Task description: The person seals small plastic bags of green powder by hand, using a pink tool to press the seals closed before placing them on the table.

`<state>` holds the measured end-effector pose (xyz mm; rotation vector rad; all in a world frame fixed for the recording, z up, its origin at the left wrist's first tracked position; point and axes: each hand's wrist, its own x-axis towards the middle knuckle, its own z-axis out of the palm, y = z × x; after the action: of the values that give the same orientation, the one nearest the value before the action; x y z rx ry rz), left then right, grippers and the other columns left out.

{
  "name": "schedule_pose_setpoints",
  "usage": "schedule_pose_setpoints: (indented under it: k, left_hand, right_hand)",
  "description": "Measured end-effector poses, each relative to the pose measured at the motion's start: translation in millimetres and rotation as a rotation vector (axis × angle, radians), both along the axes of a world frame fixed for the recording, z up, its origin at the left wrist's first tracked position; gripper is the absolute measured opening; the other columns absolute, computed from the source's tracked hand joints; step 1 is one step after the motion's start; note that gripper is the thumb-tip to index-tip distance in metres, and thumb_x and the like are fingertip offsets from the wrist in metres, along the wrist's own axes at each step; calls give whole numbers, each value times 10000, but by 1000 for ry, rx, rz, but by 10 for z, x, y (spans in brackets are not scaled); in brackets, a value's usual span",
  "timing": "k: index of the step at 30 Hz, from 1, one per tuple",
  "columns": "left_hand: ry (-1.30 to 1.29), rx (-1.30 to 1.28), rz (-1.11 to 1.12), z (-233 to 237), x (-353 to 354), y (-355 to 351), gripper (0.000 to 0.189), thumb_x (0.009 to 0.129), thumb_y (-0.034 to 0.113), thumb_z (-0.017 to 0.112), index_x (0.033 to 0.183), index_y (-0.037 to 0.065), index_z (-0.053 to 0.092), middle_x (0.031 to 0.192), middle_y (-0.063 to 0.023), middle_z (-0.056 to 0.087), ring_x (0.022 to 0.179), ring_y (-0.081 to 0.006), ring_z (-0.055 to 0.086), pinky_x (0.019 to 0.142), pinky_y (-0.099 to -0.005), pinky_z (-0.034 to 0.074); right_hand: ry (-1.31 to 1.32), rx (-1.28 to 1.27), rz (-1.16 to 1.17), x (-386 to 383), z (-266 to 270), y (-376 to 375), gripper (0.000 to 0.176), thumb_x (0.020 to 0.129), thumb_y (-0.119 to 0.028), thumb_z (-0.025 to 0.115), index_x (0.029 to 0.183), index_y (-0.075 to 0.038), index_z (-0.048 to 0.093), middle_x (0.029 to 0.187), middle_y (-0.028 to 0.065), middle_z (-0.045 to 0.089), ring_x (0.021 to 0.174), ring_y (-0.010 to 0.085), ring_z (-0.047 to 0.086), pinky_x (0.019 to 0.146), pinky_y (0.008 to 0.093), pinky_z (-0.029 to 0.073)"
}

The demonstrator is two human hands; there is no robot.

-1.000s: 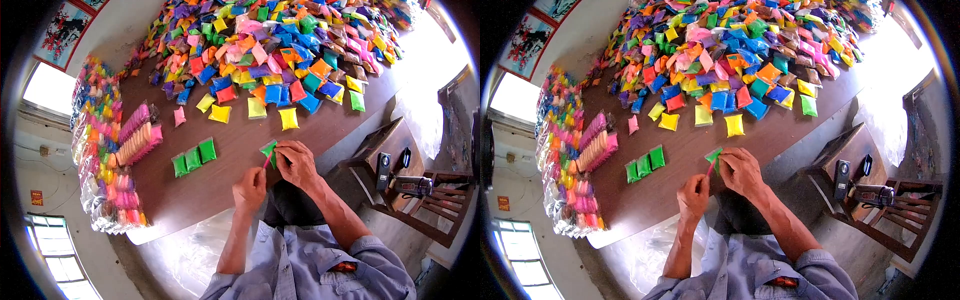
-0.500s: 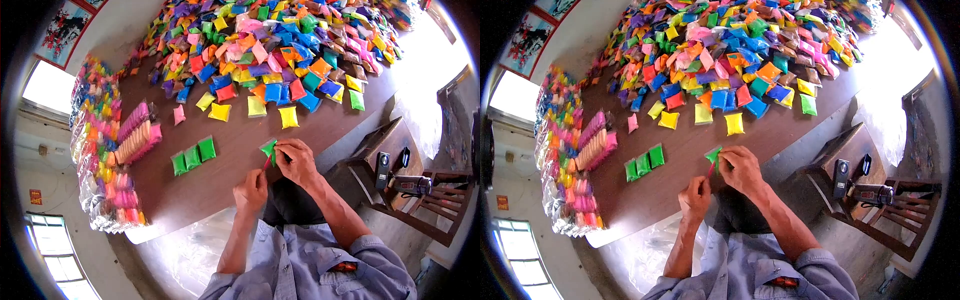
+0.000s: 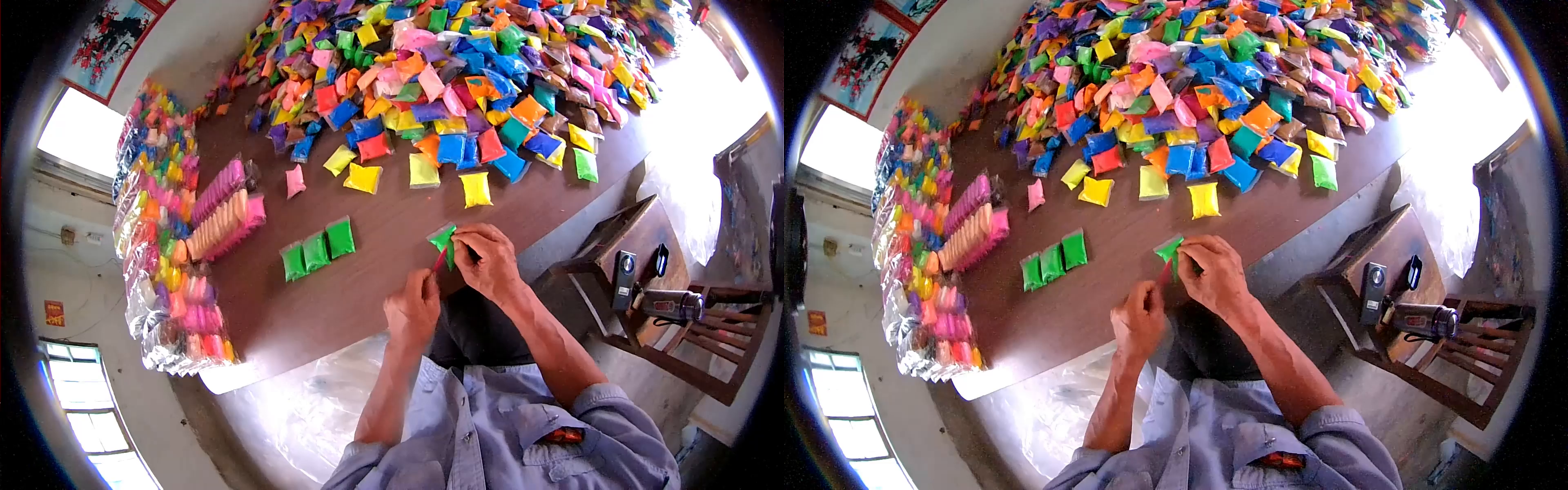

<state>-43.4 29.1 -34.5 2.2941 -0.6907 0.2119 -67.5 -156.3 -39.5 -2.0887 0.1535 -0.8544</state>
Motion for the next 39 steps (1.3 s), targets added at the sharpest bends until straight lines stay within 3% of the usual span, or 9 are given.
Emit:
schedule_pose_setpoints:
  k: [2, 6, 9, 11, 17, 21, 23, 33, 39]
  left_hand:
    - [-10, 83, 61, 0, 118, -26, 61, 963, 105, 721, 989, 60, 688, 762, -167, 695, 656, -324, 720, 587, -419, 541]
    - [80, 1, 97, 39, 248, -56, 72, 961, 112, 722, 963, 48, 687, 763, -170, 692, 644, -319, 705, 600, -409, 538]
    - [83, -81, 80, 45, 258, -34, 105, 973, 136, 722, 947, 37, 696, 738, -149, 685, 624, -258, 686, 610, -380, 533]
    - [263, -228, 195, 132, 233, -40, 147, 985, 165, 726, 947, 24, 708, 709, -110, 678, 625, -176, 657, 607, -346, 519]
    - [392, -274, 188, 172, 250, 29, 185, 982, 201, 737, 1019, 20, 758, 750, -102, 722, 688, -143, 680, 638, -340, 539]
    - [215, -246, 35, 316, 160, -67, 166, 974, 168, 745, 1016, 8, 761, 723, -101, 700, 646, -156, 665, 614, -319, 525]
    - [77, -208, -18, 341, 116, -133, 149, 955, 153, 758, 986, 7, 764, 773, -143, 726, 661, -211, 706, 622, -342, 543]
    - [-54, 81, 45, 231, 404, -53, 82, 928, 121, 761, 954, 45, 752, 813, -149, 732, 692, -308, 718, 636, -384, 548]
    - [-51, 61, -183, 393, 342, -199, 57, 939, 114, 730, 959, 68, 757, 884, -132, 745, 763, -330, 729, 664, -408, 561]
  right_hand:
    - [6, -1, 7, 15, -19, -8, 136, 811, 2, 768, 947, 5, 752, 1036, 156, 755, 929, 346, 727, 838, 412, 591]
    - [-1, -44, -3, 1, 1, -3, 124, 826, -25, 768, 948, -5, 758, 1023, 148, 755, 906, 334, 734, 825, 404, 594]
    - [63, -34, 28, -70, 109, 19, 252, 806, -101, 818, 1038, -28, 749, 1108, 152, 729, 1006, 353, 708, 883, 432, 575]
    - [81, -93, 0, -114, 178, 46, 400, 776, -157, 860, 1138, -58, 722, 1216, 145, 673, 1125, 371, 649, 948, 460, 543]
    - [94, -233, 45, -331, 5, 126, 463, 735, -124, 862, 1171, -96, 709, 1269, 124, 621, 1183, 359, 604, 982, 465, 511]
    - [8, -227, 49, -293, -27, 130, 460, 712, -23, 817, 1153, -105, 716, 1255, 110, 631, 1159, 348, 630, 982, 461, 511]
    - [3, -227, 53, -325, -28, 137, 461, 704, -5, 806, 1146, -104, 718, 1245, 107, 635, 1151, 345, 637, 981, 460, 514]
    - [-39, -218, 48, -374, -12, 172, 440, 699, 13, 768, 1123, -97, 726, 1215, 105, 652, 1114, 340, 654, 966, 463, 527]
    - [-56, -221, 65, -370, -9, 158, 406, 730, -2, 761, 1126, -86, 733, 1225, 108, 656, 1106, 331, 654, 957, 459, 525]
